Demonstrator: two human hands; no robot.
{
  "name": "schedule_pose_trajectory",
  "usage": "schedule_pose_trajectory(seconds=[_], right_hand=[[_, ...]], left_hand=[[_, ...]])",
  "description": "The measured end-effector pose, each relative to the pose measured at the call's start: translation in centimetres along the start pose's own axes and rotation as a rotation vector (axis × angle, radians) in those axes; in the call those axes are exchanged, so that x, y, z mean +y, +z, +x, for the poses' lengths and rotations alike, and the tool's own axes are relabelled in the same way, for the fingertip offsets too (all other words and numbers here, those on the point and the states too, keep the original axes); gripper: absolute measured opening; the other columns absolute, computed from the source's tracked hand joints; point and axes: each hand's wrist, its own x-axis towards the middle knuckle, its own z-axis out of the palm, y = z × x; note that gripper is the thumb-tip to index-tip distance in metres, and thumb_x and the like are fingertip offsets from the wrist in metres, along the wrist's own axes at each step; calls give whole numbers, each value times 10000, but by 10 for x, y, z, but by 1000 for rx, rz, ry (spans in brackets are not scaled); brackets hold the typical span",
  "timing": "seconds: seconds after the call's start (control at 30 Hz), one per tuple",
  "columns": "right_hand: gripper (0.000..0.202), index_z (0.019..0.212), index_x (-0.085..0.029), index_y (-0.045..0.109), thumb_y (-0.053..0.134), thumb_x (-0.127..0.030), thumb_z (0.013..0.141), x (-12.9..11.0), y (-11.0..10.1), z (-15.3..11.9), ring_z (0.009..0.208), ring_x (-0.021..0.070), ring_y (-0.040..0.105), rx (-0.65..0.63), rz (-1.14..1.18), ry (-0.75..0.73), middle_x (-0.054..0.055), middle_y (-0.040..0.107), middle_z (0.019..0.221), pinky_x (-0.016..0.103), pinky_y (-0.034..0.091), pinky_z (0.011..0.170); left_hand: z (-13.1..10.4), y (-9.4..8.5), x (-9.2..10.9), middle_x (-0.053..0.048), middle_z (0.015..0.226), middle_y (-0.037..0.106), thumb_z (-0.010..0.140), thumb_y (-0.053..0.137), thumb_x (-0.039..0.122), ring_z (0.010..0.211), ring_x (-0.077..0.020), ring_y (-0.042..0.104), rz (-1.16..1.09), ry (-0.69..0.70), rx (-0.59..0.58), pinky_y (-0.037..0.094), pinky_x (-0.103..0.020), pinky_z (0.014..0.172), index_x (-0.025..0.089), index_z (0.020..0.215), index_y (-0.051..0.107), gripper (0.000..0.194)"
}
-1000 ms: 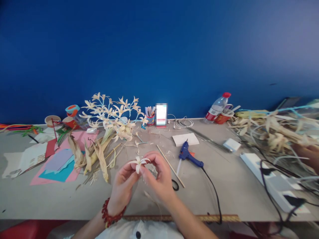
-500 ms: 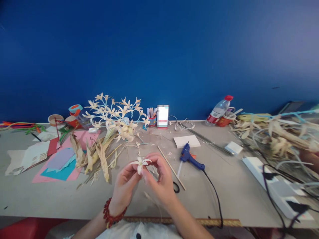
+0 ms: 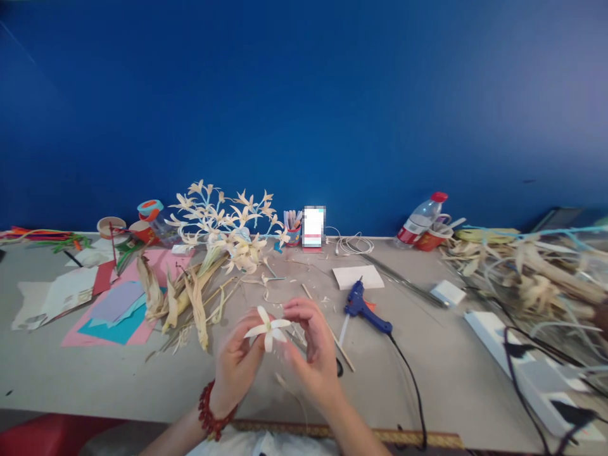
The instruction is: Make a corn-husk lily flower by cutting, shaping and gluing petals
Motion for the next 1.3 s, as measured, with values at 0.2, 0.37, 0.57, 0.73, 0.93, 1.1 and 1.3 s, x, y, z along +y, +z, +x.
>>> schedule_pose_trajectory(seconds=[0.2,0.37,0.57,0.73,0.93,1.1,1.3], right_hand=[[107,988,-250,622,598,-218,889,10,-5,-10,979,215,567,-24,-14,-7,67,574,1012,320,474,833],[47,932,-241,645,613,-235,899,17,-3,-12,935,209,592,-23,-68,68,54,610,964,309,477,814],[135,925,-219,668,592,-331,923,27,0,-17,759,172,592,-21,0,282,35,650,846,266,471,700],[150,910,-216,663,662,-358,865,29,11,-21,835,187,590,-44,147,354,37,646,890,288,472,782],[212,721,-198,576,674,-357,822,34,17,-24,729,162,502,-40,179,335,1,522,762,256,425,663],[185,701,-201,535,666,-315,765,36,14,-29,666,151,458,-87,278,435,-13,514,691,255,381,636],[248,745,-198,544,685,-392,806,47,10,-45,606,126,446,-146,398,582,-22,537,666,247,363,599]], left_hand=[[2,-6,1,-50,854,656,856,589,104,855,-206,596,38,68,-22,462,-334,804,221,895,682,155],[-1,-3,-8,-37,829,663,847,641,188,837,-185,593,-190,-261,38,448,-301,815,204,813,695,65],[3,-2,-18,-21,842,701,763,740,192,823,-142,600,-741,-692,86,448,-260,815,183,712,684,76],[0,-1,-20,-29,920,712,739,764,177,904,-145,605,-743,-696,105,432,-254,864,178,748,708,57],[-6,-2,-17,-23,862,689,741,762,212,813,-142,591,-646,-677,62,437,-265,805,163,710,671,108],[-10,-1,-19,-21,798,656,758,752,243,713,-125,554,-606,-691,52,435,-257,719,155,731,648,139],[-10,-5,-25,-11,767,634,800,720,260,777,-138,554,-513,-656,92,429,-253,768,168,740,622,147]])
